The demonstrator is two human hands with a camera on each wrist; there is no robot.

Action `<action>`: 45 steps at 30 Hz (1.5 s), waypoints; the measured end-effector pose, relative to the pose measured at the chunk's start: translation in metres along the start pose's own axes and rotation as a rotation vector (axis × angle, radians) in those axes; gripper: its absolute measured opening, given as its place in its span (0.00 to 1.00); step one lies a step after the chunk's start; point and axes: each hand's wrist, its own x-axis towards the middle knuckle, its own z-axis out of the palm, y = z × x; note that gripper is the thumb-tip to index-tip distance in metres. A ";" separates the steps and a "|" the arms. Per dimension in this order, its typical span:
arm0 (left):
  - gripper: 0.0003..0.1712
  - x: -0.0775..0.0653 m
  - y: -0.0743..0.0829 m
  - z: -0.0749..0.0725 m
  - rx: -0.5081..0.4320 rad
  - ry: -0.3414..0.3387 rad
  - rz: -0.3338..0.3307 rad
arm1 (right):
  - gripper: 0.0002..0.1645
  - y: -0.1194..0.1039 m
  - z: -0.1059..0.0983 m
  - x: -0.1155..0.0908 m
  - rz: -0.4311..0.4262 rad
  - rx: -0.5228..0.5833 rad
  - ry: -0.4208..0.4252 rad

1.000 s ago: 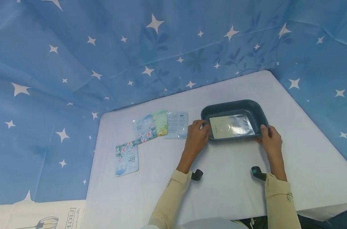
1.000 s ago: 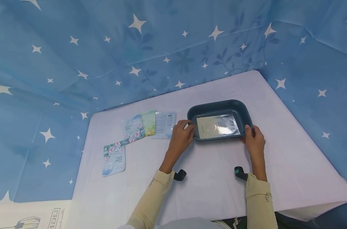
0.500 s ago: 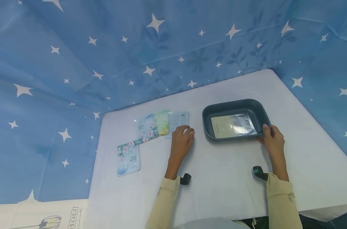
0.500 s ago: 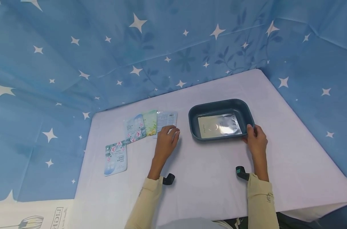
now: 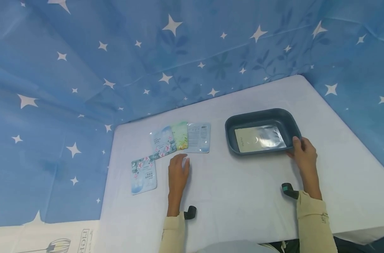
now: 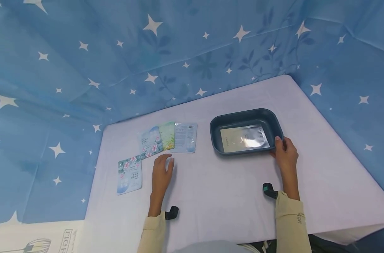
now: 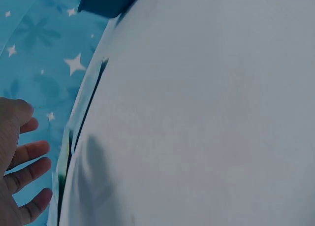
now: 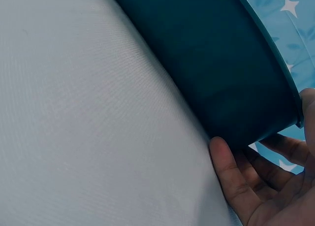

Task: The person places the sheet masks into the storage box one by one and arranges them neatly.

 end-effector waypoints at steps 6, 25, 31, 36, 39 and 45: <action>0.19 -0.021 -0.020 -0.013 -0.070 0.026 -0.172 | 0.40 -0.002 0.007 0.002 -0.002 0.002 0.003; 0.20 -0.032 -0.053 -0.024 -0.143 0.165 -0.317 | 0.39 0.006 -0.011 -0.003 0.079 -0.041 0.015; 0.19 -0.028 -0.065 -0.034 -0.103 0.221 -0.328 | 0.39 0.003 -0.005 -0.003 0.064 -0.006 0.026; 0.20 -0.024 -0.072 -0.042 -0.079 0.233 -0.364 | 0.38 0.001 -0.001 -0.003 0.057 -0.011 0.024; 0.20 -0.025 -0.077 -0.046 -0.069 0.228 -0.402 | 0.38 0.000 0.001 -0.002 0.057 -0.019 0.017; 0.22 -0.029 -0.087 -0.054 -0.062 0.247 -0.450 | 0.38 -0.002 0.004 0.000 0.059 0.011 0.007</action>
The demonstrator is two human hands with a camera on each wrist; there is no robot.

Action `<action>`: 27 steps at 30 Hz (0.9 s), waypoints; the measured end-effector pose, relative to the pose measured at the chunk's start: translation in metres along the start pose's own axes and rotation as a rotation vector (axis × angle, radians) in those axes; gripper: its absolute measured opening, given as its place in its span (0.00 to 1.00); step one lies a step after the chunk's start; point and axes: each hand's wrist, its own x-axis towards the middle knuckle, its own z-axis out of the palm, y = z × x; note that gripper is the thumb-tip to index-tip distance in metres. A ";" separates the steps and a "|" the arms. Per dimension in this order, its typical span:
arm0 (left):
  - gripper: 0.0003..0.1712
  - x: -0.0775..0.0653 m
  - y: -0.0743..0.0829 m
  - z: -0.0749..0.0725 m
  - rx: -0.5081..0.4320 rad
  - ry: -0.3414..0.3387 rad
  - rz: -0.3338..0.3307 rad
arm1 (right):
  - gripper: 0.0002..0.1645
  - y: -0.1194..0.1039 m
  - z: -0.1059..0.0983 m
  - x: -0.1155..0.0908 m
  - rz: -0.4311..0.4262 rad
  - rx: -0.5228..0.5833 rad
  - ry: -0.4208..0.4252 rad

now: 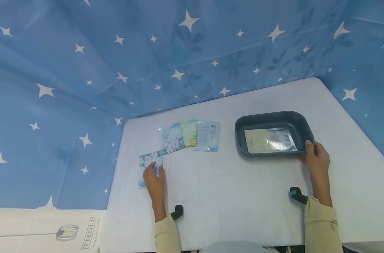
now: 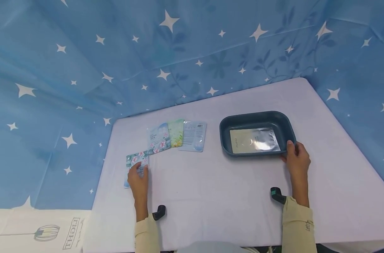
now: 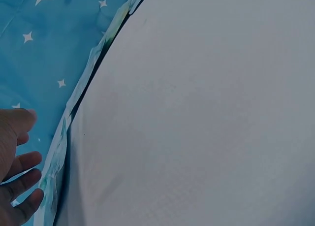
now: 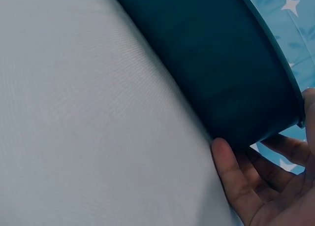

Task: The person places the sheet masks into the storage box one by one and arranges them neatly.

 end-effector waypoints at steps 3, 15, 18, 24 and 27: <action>0.23 0.003 -0.003 -0.001 0.013 0.001 -0.026 | 0.38 -0.001 0.000 0.000 -0.002 -0.005 0.007; 0.30 0.011 -0.021 -0.006 0.091 0.045 -0.136 | 0.40 -0.002 0.001 0.001 0.023 -0.058 0.015; 0.32 0.011 -0.023 -0.008 0.130 0.056 -0.161 | 0.40 -0.001 0.002 0.002 0.024 -0.053 0.025; 0.38 0.014 -0.022 -0.010 0.179 0.037 -0.185 | 0.40 -0.002 0.002 0.002 0.011 -0.048 0.034; 0.41 0.015 -0.021 -0.012 0.216 0.021 -0.206 | 0.41 -0.001 0.002 0.001 0.006 -0.046 0.022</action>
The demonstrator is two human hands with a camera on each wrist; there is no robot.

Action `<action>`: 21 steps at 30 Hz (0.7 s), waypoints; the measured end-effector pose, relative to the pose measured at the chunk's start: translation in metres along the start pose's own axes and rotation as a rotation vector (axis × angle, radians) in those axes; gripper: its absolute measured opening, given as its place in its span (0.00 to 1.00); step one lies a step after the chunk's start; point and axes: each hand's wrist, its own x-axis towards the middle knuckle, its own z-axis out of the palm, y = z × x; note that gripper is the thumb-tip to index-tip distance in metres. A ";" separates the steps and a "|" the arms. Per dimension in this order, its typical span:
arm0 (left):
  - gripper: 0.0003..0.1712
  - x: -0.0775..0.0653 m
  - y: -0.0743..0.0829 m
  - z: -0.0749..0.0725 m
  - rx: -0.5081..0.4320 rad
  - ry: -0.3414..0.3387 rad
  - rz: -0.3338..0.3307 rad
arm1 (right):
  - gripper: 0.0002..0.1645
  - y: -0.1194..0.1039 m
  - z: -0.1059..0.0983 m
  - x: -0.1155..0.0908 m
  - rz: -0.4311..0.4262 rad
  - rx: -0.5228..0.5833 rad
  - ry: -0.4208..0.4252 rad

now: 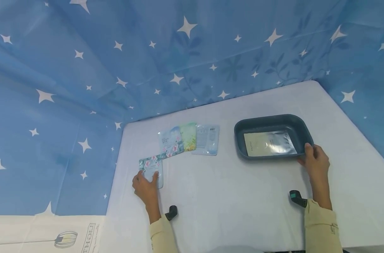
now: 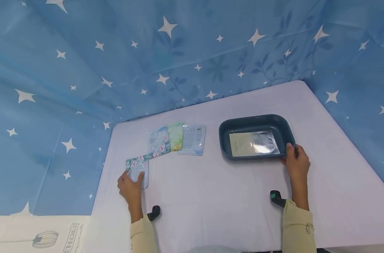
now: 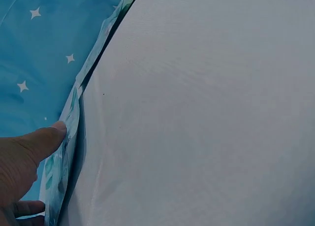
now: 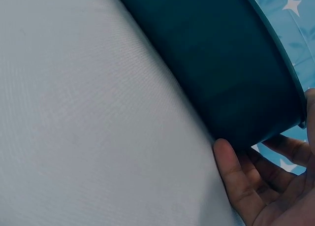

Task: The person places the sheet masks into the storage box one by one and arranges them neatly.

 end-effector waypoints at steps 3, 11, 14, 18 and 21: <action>0.43 0.001 0.001 -0.001 0.025 -0.015 -0.017 | 0.41 0.000 0.000 -0.001 -0.005 0.002 -0.003; 0.50 0.010 0.004 -0.007 0.052 -0.110 -0.080 | 0.41 0.000 0.001 -0.001 0.011 0.015 0.014; 0.52 0.012 0.004 -0.007 0.035 -0.133 -0.108 | 0.41 0.000 0.001 -0.001 0.014 0.010 0.015; 0.52 0.011 0.003 -0.008 -0.014 -0.139 -0.117 | 0.39 0.001 0.001 -0.002 0.004 0.010 0.018; 0.53 0.009 0.003 -0.010 -0.066 -0.154 -0.134 | 0.38 0.001 0.001 -0.002 -0.007 0.006 0.022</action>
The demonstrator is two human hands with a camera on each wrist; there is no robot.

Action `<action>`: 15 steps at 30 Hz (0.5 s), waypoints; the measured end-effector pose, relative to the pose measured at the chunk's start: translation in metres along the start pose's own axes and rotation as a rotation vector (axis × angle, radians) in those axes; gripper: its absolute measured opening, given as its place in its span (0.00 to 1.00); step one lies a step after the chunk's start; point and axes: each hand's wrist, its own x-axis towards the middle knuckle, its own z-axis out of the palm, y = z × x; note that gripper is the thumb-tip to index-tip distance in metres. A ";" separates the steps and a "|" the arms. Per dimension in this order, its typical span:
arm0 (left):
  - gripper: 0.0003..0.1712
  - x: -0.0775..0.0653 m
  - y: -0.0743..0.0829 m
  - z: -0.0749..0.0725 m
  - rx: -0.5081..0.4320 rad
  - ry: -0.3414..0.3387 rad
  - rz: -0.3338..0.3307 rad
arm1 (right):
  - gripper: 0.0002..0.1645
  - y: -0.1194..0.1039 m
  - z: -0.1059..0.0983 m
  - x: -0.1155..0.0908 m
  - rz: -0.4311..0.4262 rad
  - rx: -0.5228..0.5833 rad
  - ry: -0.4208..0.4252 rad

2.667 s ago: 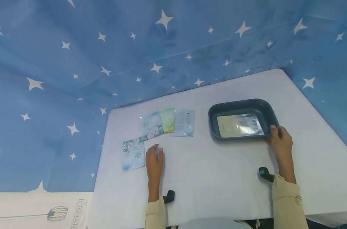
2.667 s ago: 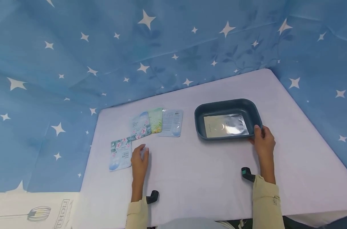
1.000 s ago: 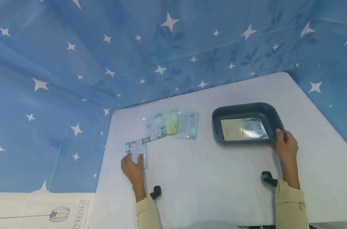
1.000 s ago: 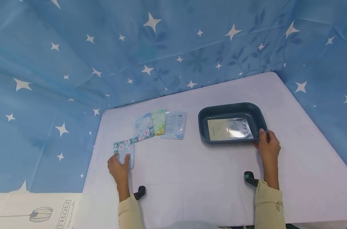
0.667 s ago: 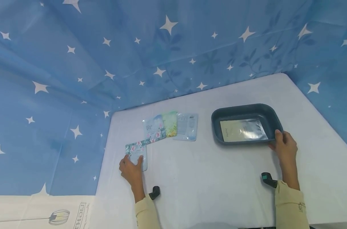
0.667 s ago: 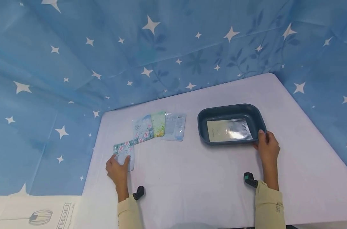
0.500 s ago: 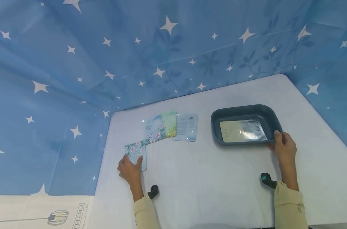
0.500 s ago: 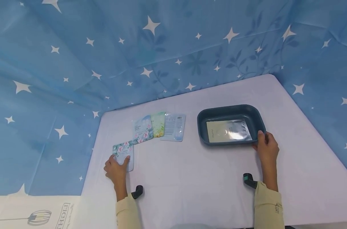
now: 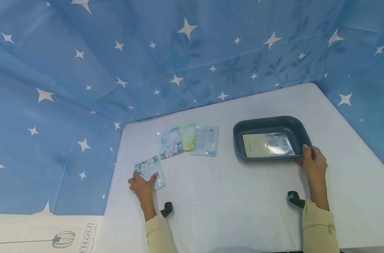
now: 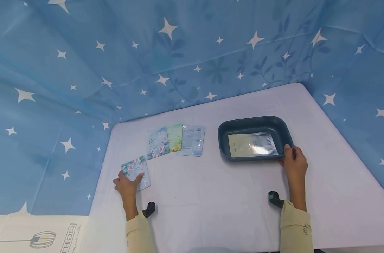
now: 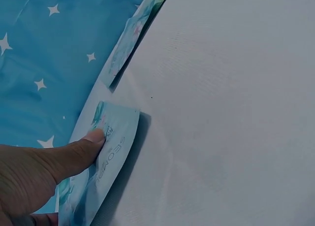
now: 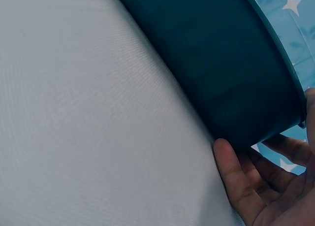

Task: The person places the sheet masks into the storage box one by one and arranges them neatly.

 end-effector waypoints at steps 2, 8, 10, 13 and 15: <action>0.54 -0.001 0.000 -0.002 -0.031 -0.019 -0.016 | 0.38 0.000 0.000 0.000 -0.004 -0.001 -0.001; 0.54 -0.001 -0.003 -0.011 -0.059 -0.066 -0.071 | 0.39 0.001 0.000 0.000 -0.010 0.007 -0.007; 0.53 -0.001 -0.005 -0.013 -0.066 -0.067 -0.084 | 0.39 0.001 0.000 0.000 -0.016 0.011 -0.008; 0.51 0.000 -0.007 -0.016 -0.095 -0.069 -0.109 | 0.39 0.001 0.000 0.000 -0.017 0.012 -0.011; 0.51 0.001 -0.009 -0.017 -0.120 -0.080 -0.131 | 0.40 0.001 0.000 0.000 -0.015 0.006 -0.012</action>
